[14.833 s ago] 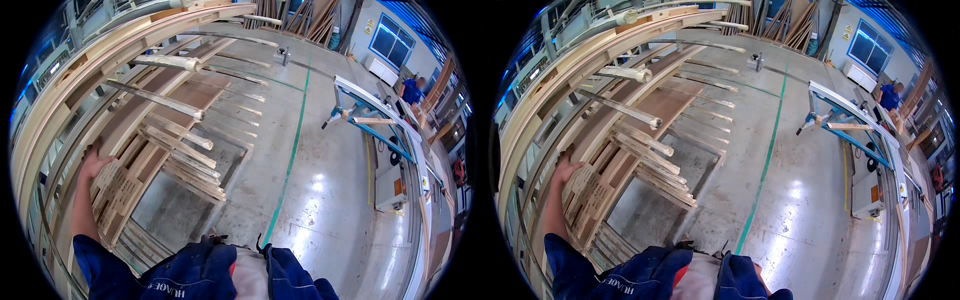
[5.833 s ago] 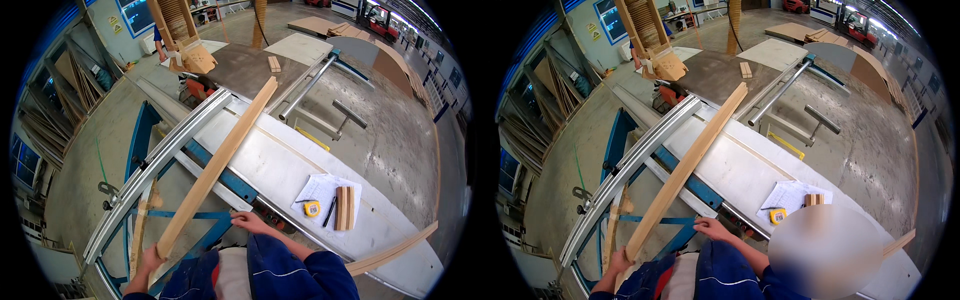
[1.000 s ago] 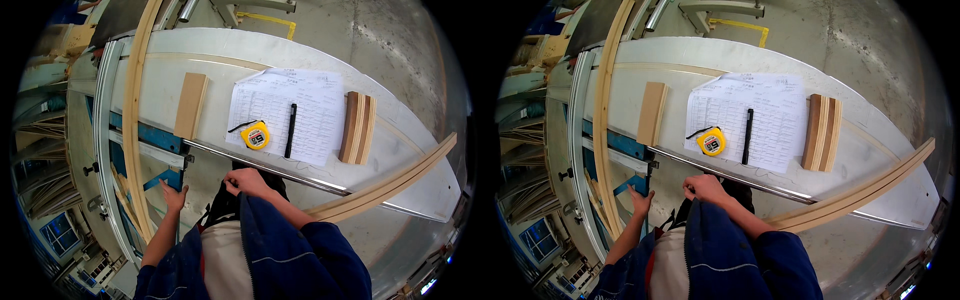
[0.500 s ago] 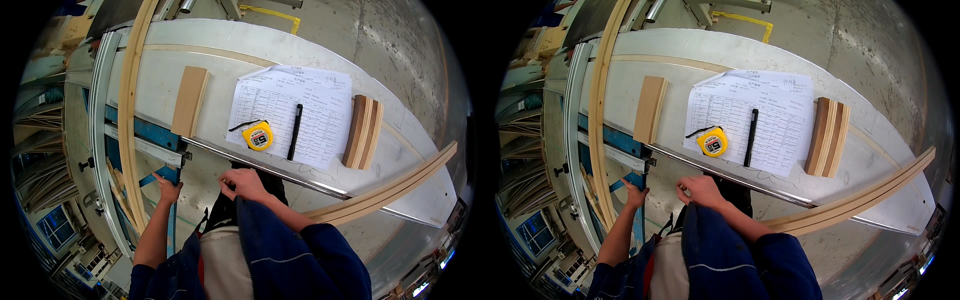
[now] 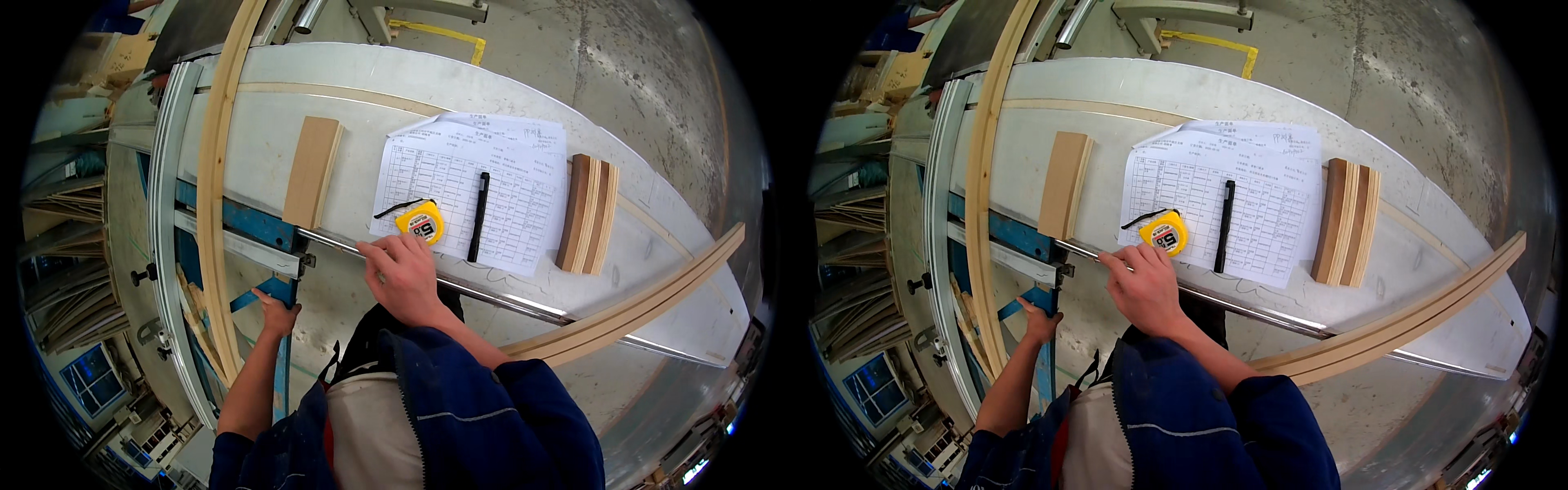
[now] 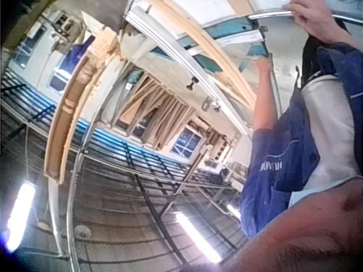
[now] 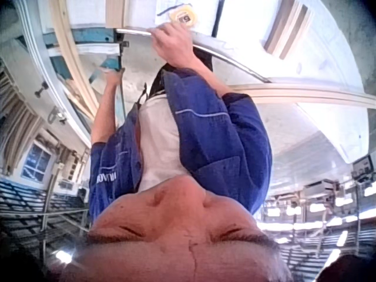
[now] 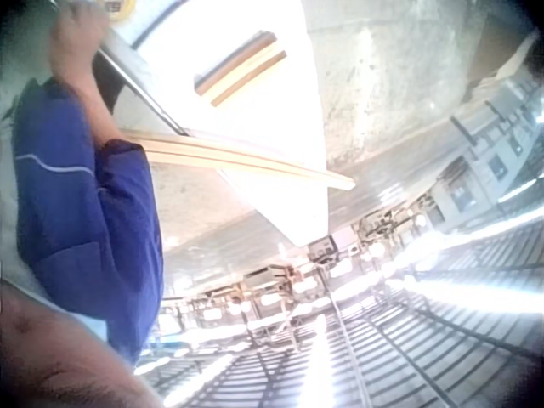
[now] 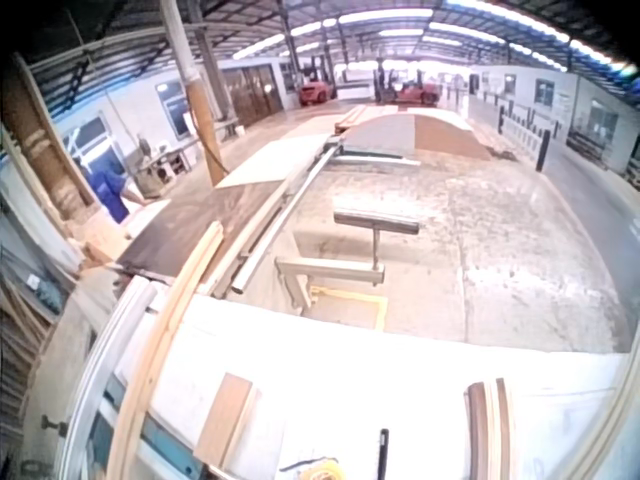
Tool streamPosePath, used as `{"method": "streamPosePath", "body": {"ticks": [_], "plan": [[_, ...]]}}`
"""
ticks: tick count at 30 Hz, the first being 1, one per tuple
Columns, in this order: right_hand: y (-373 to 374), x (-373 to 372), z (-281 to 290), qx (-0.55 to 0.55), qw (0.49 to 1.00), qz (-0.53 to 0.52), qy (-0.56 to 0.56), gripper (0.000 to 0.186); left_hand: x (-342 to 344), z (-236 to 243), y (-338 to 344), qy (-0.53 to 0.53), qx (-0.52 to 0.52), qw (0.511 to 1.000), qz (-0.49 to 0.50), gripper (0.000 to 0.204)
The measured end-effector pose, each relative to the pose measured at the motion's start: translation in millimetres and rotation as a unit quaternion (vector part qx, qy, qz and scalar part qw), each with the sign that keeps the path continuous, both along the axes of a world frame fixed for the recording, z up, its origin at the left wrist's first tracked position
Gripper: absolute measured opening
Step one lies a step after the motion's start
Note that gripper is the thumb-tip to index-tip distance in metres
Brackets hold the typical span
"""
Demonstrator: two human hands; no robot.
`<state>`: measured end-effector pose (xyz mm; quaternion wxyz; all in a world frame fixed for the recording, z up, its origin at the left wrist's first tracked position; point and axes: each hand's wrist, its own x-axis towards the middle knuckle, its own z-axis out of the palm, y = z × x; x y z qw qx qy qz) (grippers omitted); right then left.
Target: The person operates a table saw to cut wooden planks into smaller pieces. They measure the wood with a tape measure, adjust the saw's fence, and guide the planks through the blade. The cut pieces are then stacked on the table.
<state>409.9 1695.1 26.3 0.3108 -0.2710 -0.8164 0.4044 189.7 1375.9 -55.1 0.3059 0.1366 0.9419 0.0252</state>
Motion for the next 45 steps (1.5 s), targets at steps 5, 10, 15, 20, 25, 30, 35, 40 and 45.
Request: {"method": "streamPosePath", "body": {"ticks": [5, 10, 15, 20, 25, 30, 35, 40, 45], "plan": [[-0.6, -3.1, -1.7, -0.008, 1.000, -0.008, -0.011, 0.033, -0.8, -0.6, -3.0, -0.006, 0.001, 1.000, -0.005, 0.138], [4.6, -2.7, -2.3, 0.019, 0.999, -0.038, -0.018, 0.033, 0.8, 6.7, 3.9, -0.016, 0.002, 1.000, -0.005, 0.137], [3.8, -4.5, -5.8, 0.022, 0.999, -0.028, -0.027, 0.033, 0.8, 7.1, 3.6, -0.017, -0.001, 1.000, -0.010, 0.136], [3.9, -6.5, -2.2, 0.032, 0.998, -0.039, -0.046, 0.031, 0.4, 7.1, 2.8, -0.018, 0.002, 1.000, -0.013, 0.136], [7.4, -8.7, -6.2, 0.062, 0.993, -0.072, -0.073, 0.031, 0.1, 4.8, -1.1, -0.009, 0.020, 0.999, -0.024, 0.134], [17.7, -5.2, -9.8, 0.092, 0.985, -0.093, -0.112, 0.033, 2.7, 4.5, -0.6, 0.002, 0.022, 1.000, -0.022, 0.134], [21.0, -0.3, -17.8, 0.123, 0.978, -0.087, -0.146, 0.032, 6.0, 5.7, 4.6, 0.025, 0.024, 0.999, -0.034, 0.132], [18.9, -0.7, -17.1, 0.135, 0.971, -0.092, -0.174, 0.033, 15.1, 10.7, 5.3, 0.045, 0.019, 0.999, -0.024, 0.130], [19.0, 6.5, -20.5, 0.199, 0.955, -0.075, -0.208, 0.036, 18.8, 24.4, 10.4, 0.061, 0.013, 0.998, 0.003, 0.126]]}}
